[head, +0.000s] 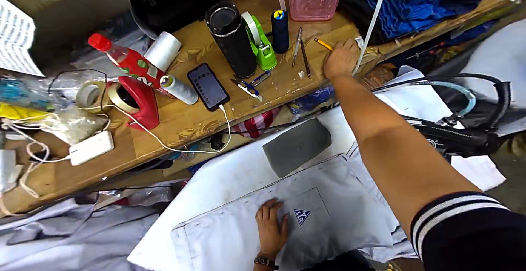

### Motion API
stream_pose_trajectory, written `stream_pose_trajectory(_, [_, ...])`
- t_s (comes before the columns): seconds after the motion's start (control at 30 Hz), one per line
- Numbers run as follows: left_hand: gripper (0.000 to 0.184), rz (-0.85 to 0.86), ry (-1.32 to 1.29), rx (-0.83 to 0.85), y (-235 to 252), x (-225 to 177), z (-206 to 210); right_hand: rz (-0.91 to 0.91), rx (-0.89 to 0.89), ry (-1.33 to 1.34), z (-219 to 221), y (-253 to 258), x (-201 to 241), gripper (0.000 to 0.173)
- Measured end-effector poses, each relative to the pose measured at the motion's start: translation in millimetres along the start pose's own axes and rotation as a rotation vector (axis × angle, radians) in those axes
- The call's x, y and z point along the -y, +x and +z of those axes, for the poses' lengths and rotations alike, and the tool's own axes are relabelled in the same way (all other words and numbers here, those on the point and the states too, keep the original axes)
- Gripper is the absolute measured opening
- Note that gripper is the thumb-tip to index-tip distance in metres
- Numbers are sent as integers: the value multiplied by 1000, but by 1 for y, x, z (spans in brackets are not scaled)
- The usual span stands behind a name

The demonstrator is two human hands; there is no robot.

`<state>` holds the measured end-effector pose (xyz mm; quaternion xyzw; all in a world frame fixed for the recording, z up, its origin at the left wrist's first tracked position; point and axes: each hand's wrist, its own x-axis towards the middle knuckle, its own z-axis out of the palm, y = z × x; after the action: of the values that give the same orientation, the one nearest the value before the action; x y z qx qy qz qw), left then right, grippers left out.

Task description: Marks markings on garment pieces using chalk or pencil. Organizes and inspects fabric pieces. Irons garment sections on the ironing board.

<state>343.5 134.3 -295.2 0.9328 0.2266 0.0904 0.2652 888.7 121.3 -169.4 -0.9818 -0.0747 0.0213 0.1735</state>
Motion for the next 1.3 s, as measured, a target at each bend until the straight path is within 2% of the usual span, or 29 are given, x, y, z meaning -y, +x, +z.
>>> stream_pose_trajectory(0.13, [38, -18, 8, 10, 7, -4, -1, -56, 88, -23, -17, -4, 5, 40])
stream_pose_trajectory(0.2, [37, -2, -12, 31, 15, -5, -7, -15, 58, 107, -28, -20, 3, 40])
stream_pose_trajectory(0.27, [37, 81, -31, 68, 25, -5, -12, -26, -22, 354, -32, -47, -13, 38])
stream_pose_trajectory(0.37, [40, 290, -65, 245, 41, -10, -16, -68, -30, 739, -22, -131, -57, 36])
stream_pose_trajectory(0.47, [45, 491, -75, 470, 58, -19, -14, 88, 25, 985, -3, -246, -95, 30])
stream_pose_trajectory(0.53, [51, 619, -54, 552, 66, -20, -8, 234, 2, 1088, 11, -318, -115, 17])
stream_pose_trajectory(0.63, [60, 763, 21, 648, 77, -8, 1, 425, -135, 1197, 26, -409, -125, 5])
stream_pose_trajectory(0.73, [63, 861, 59, 644, 85, 2, 8, 512, -311, 1220, 39, -465, -118, 3])
stream_pose_trajectory(0.87, [63, 894, 107, 630, 84, -1, 8, 566, -546, 1230, 59, -487, -106, 6])
stream_pose_trajectory(1.07, [63, 900, 108, 620, 82, -4, 8, 630, -559, 1239, 83, -493, -100, 3])
stream_pose_trajectory(1.3, [59, 1031, 70, 618, 82, -2, 12, 634, -467, 1306, 81, -493, -108, 8])
